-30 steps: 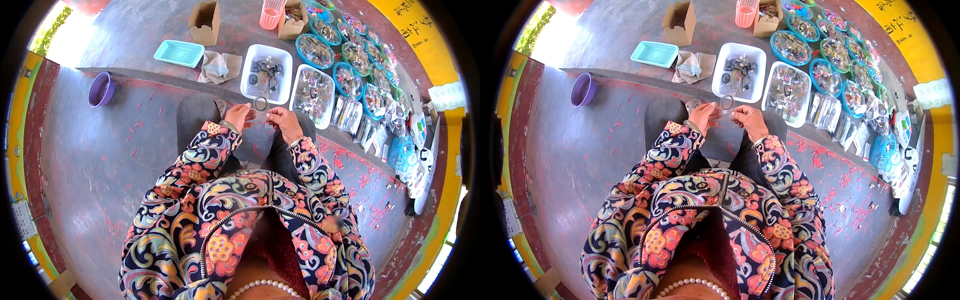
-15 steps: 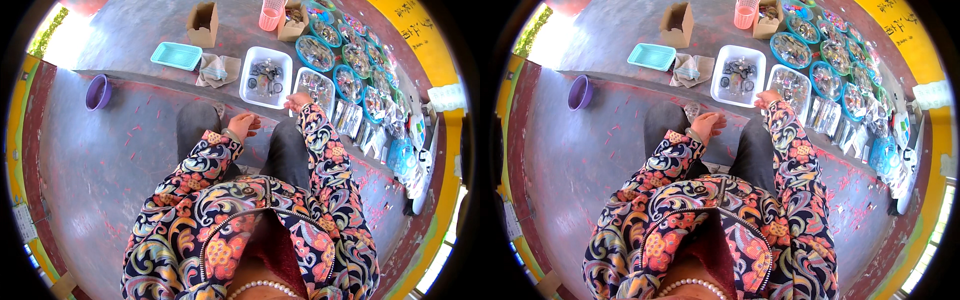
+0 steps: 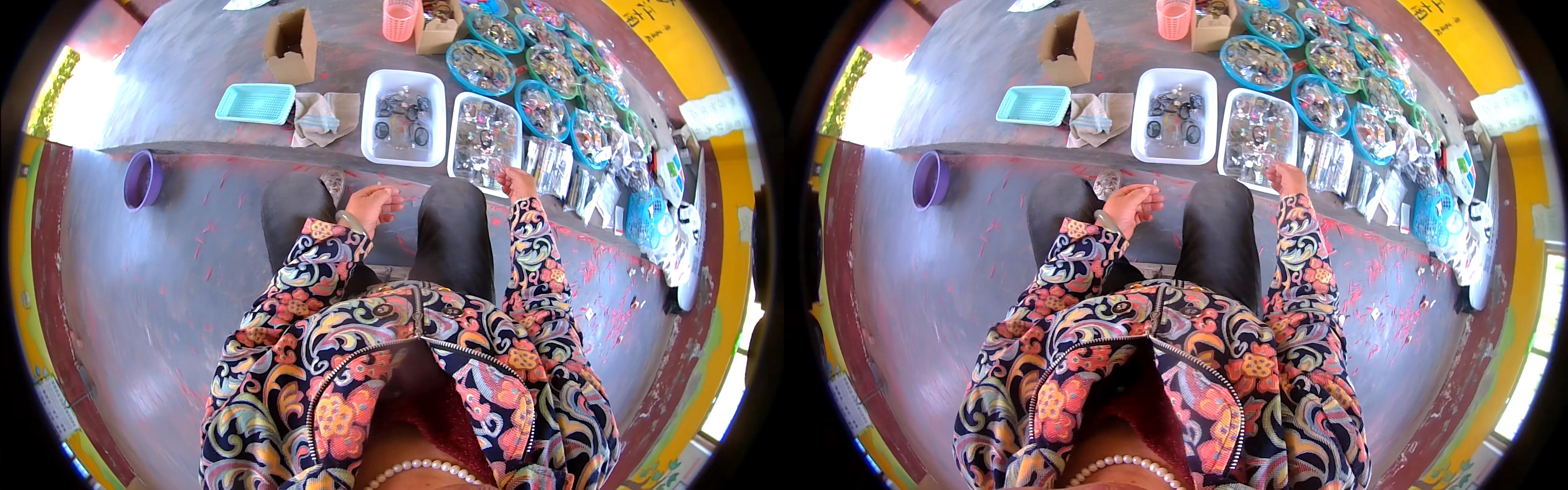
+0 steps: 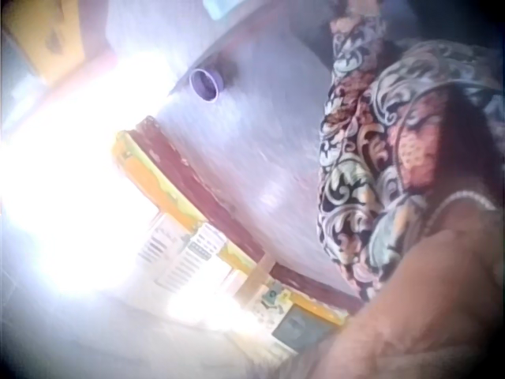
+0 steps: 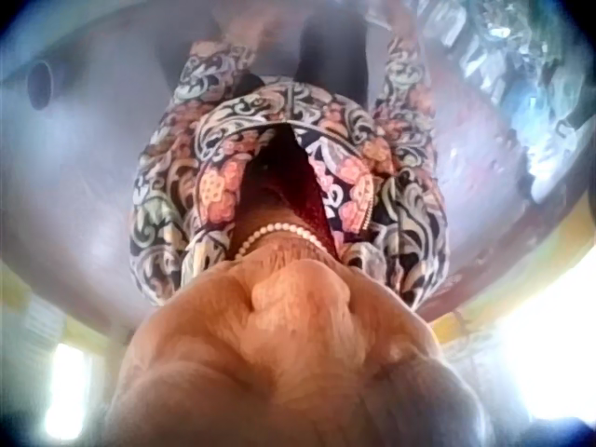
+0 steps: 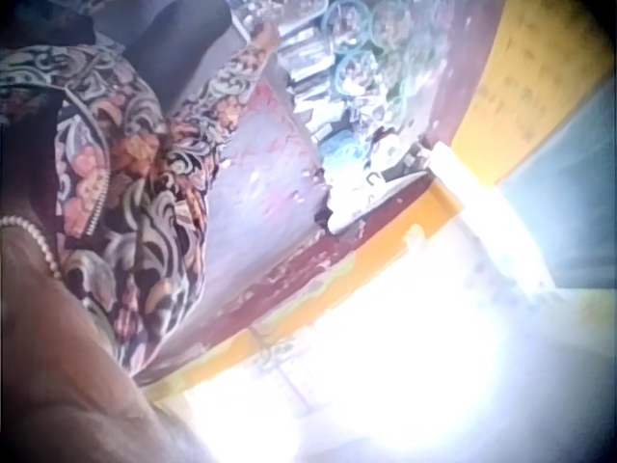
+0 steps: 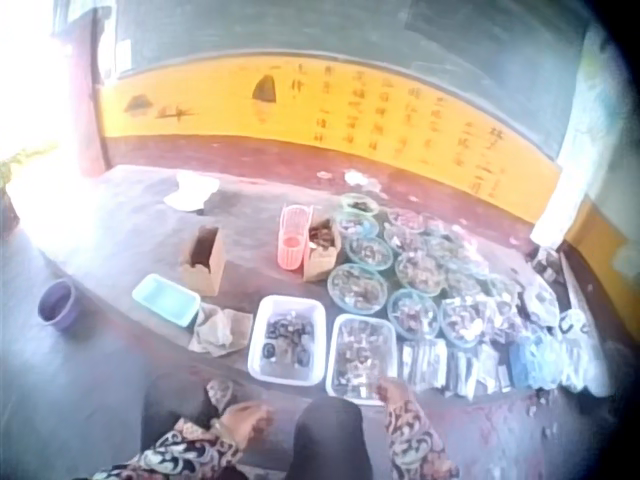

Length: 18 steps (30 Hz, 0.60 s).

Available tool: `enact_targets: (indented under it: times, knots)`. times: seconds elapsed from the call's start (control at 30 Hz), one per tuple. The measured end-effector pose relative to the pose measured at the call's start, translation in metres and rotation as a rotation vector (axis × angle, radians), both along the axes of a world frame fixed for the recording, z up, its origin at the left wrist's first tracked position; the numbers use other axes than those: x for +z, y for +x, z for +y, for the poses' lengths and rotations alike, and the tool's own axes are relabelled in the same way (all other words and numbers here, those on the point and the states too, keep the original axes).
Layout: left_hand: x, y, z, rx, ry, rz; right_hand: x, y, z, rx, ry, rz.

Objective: The person sits on the floor and repeatedly picks up small metal keychains from a white plastic tray. They place each keychain into a small clear plastic bag and then set the packaged item into a second white tray. The process is repeated continuously throughout the clip.

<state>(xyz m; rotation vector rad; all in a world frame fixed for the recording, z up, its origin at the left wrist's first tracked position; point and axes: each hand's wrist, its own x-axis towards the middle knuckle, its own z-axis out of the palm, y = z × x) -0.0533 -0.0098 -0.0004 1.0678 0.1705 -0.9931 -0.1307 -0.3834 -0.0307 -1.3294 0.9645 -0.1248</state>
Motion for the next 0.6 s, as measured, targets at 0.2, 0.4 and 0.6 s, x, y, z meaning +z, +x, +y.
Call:
enact_targets:
  times: [0.2,0.4,0.6]
  knots:
    - [0.002,-0.002,-0.003,-0.041,0.029,-0.014,-0.033,-0.042,0.000,-0.106,-0.130,0.119]
    - [-0.002,-0.001,0.000,-0.035,0.084,-0.025,-0.045,-0.012,0.026,0.062,-0.423,0.243]
    - [-0.007,-0.004,-0.009,-0.062,0.126,-0.052,-0.069,0.024,0.006,0.295,-1.226,0.271]
